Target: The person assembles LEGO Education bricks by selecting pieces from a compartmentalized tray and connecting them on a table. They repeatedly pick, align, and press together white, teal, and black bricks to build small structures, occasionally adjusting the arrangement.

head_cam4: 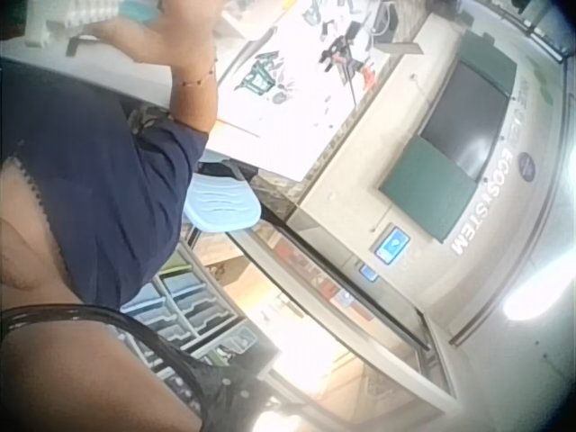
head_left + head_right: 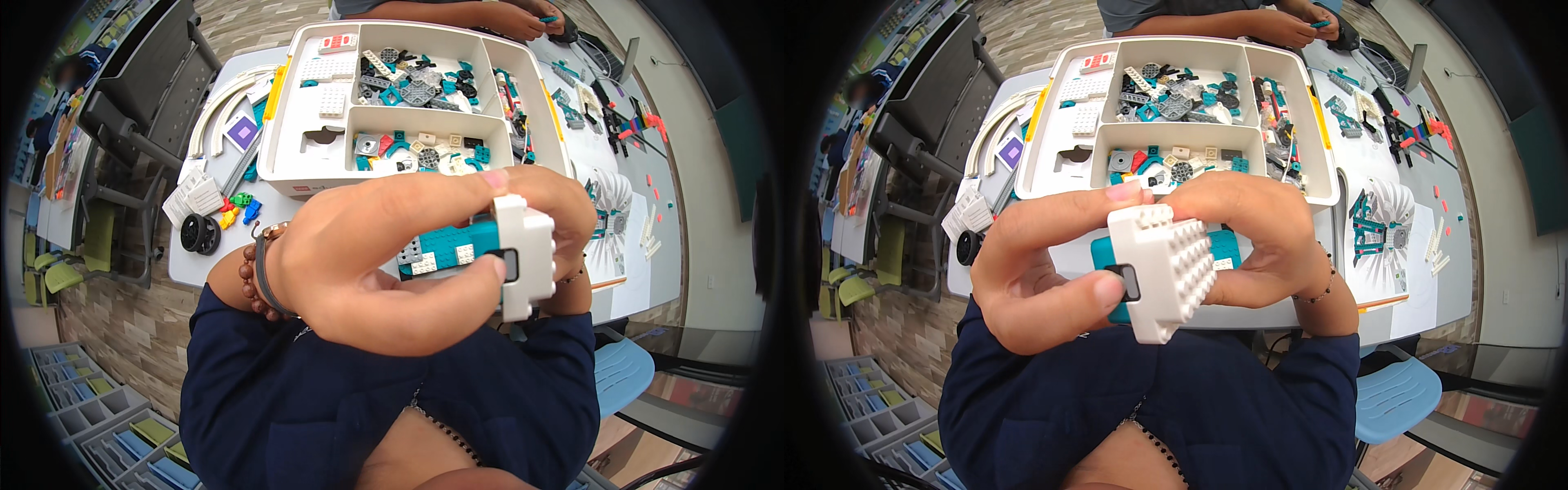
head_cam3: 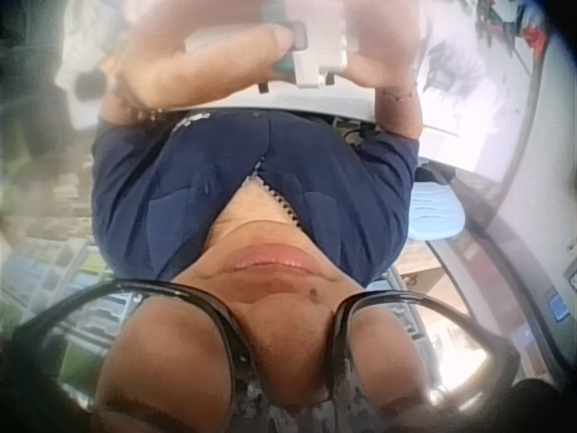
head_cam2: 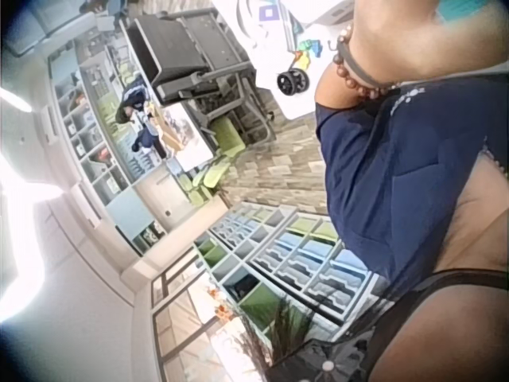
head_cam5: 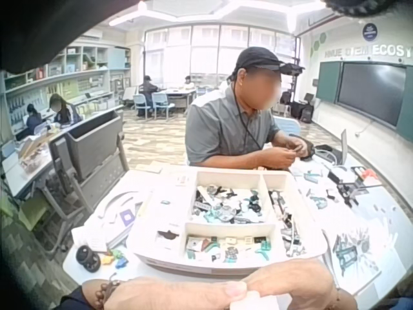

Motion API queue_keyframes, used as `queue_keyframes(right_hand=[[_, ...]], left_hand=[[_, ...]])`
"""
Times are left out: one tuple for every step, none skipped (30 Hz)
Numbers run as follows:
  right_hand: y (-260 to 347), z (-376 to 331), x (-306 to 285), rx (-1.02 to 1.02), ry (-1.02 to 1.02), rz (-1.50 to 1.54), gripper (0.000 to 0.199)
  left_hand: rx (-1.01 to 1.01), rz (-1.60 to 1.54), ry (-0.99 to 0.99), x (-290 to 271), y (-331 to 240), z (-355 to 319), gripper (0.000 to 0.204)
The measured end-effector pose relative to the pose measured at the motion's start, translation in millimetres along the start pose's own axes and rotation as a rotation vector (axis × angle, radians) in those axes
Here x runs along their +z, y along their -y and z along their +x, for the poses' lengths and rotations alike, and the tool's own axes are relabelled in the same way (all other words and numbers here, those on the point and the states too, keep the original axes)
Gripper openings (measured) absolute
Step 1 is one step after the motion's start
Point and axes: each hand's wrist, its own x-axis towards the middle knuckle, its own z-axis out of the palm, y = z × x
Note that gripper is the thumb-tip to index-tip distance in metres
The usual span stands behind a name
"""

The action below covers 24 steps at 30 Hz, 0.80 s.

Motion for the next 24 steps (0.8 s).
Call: queue_keyframes(right_hand=[[0.1,0.5,0.2,-0.005,0.001,-0.004,0.047],[0.0,0.5,0.5,0.0,-0.001,0.002,0.047],[0.1,0.4,0.7,0.005,-0.003,0.008,0.047],[0.1,0.3,0.8,0.009,-0.006,0.014,0.047],[-0.2,0.2,0.7,0.012,-0.005,0.019,0.047],[-0.6,0.0,0.5,0.015,-0.004,0.024,0.047],[-1.0,-0.1,0.4,0.016,-0.004,0.026,0.047],[-1.3,-0.2,0.3,0.016,-0.003,0.028,0.047],[-1.6,-0.3,0.4,0.014,-0.003,0.028,0.047],[-1.9,-0.3,0.3,0.009,-0.002,0.03,0.047],[-2.2,-0.3,0.1,0.004,-0.001,0.032,0.047],[-2.8,-0.2,-0.1,-0.005,0.002,0.039,0.047],[-2.7,0.5,-0.5,-0.014,0.009,0.036,0.047],[-2.7,1.3,-0.8,-0.023,0.017,0.034,0.047],[-1.1,3.6,-1.7,-0.032,0.028,0.022,0.047],[-0.2,4.7,-2.1,-0.041,0.04,0.009,0.047],[-0.4,4.3,-1.9,-0.043,0.036,-0.001,0.048],[-0.1,3.5,-1.7,-0.044,0.031,-0.013,0.048],[0.2,3.0,-1.7,-0.046,0.027,-0.025,0.048],[0.2,3.1,-2.0,-0.055,0.028,-0.039,0.048],[-0.1,3.4,-2.4,-0.065,0.029,-0.052,0.048],[-0.3,3.5,-2.8,-0.075,0.031,-0.065,0.048],[-0.9,2.2,-2.6,-0.043,0.026,-0.05,0.048],[-1.7,-0.1,-1.9,-0.01,0.022,-0.036,0.048]], left_hand=[[0.001,-0.001,-0.001,0.1,0.2,0.3,0.026],[0.002,-0.001,-0.002,0.1,0.3,0.4,0.026],[0.0,-0.006,0.002,-0.2,0.2,0.5,0.026],[0.002,-0.01,0.008,-0.8,0.3,0.8,0.027],[0.005,-0.013,0.015,-1.3,0.4,1.2,0.027],[0.011,-0.016,0.023,-2.3,0.9,2.2,0.028],[0.015,-0.019,0.025,-2.4,1.1,2.4,0.029],[0.02,-0.022,0.027,-2.4,1.4,2.6,0.029],[0.022,-0.025,0.022,-1.8,1.6,2.2,0.03],[0.022,-0.026,0.02,-1.7,1.5,2.0,0.03],[0.023,-0.026,0.018,-1.4,1.3,1.8,0.03],[0.02,-0.021,0.018,-1.7,0.4,1.6,0.03],[0.018,-0.019,0.018,-1.7,-0.2,1.4,0.03],[0.015,-0.017,0.017,-1.7,-0.8,1.2,0.03],[0.011,-0.017,0.015,-1.6,-1.1,1.0,0.03],[0.005,-0.019,0.021,-1.9,-1.3,0.9,0.03],[-0.001,-0.02,0.027,-2.3,-1.6,0.9,0.03],[-0.009,-0.023,0.041,-4.0,-2.0,1.5,0.029],[-0.013,-0.025,0.051,-5.0,-1.9,1.4,0.029],[-0.017,-0.028,0.061,-6.1,-1.9,1.2,0.029],[-0.016,-0.028,0.067,-6.6,-1.4,0.5,0.028],[-0.02,-0.028,0.072,-6.9,-1.2,0.3,0.028],[-0.024,-0.028,0.078,-7.3,-0.9,0.2,0.027],[-0.032,-0.028,0.083,-7.7,-0.8,0.4,0.027]])
